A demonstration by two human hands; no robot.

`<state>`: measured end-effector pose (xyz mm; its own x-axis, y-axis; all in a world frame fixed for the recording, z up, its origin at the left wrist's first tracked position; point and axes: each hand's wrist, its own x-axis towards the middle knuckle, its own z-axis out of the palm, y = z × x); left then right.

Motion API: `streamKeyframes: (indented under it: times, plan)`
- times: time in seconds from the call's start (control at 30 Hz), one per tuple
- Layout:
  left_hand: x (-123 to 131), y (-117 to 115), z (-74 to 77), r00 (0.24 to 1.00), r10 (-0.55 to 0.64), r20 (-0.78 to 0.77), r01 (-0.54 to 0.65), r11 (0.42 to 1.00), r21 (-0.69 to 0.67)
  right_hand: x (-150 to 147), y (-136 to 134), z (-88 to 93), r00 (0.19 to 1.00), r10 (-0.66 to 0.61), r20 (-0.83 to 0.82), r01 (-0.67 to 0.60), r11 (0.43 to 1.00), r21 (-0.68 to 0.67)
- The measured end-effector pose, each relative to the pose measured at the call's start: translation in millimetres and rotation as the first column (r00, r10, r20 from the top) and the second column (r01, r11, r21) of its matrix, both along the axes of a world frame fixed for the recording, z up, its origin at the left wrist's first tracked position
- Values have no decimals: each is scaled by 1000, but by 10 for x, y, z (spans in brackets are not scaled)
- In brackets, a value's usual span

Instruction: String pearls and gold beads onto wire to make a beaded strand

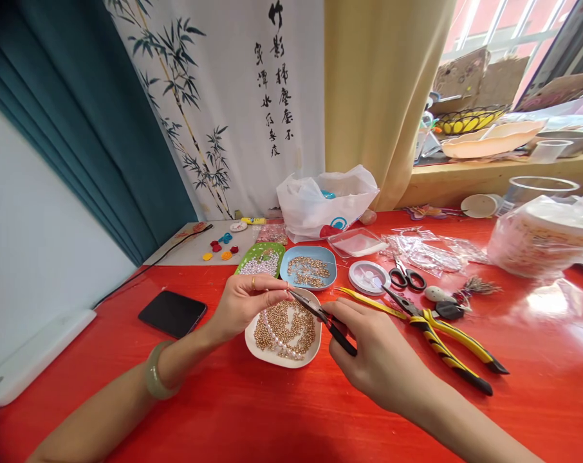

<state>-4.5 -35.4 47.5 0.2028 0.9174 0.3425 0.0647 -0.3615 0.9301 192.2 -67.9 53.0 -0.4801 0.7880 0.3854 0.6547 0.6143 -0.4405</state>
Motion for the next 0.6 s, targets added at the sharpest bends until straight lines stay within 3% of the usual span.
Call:
streamKeyframes:
  times: [0.2,0.4,0.5,0.6]
  plan:
    - [-20,22,-48,998,53,-43,-42,975,217,-34,-11,31,999,4,-41,-9,994,-110]
    - [-35,37,-77,981,153,-116,-65,831,553,-35,-23,46,997,2,-75,-17,981,-195]
    - [-35,36,-85,968,204,-149,-67,777,626,-37,-21,39,997,-4,-80,-14,977,-215]
    - [-28,28,-90,963,224,-152,-75,759,647,-42,-26,23,998,-4,-64,-8,982,-189]
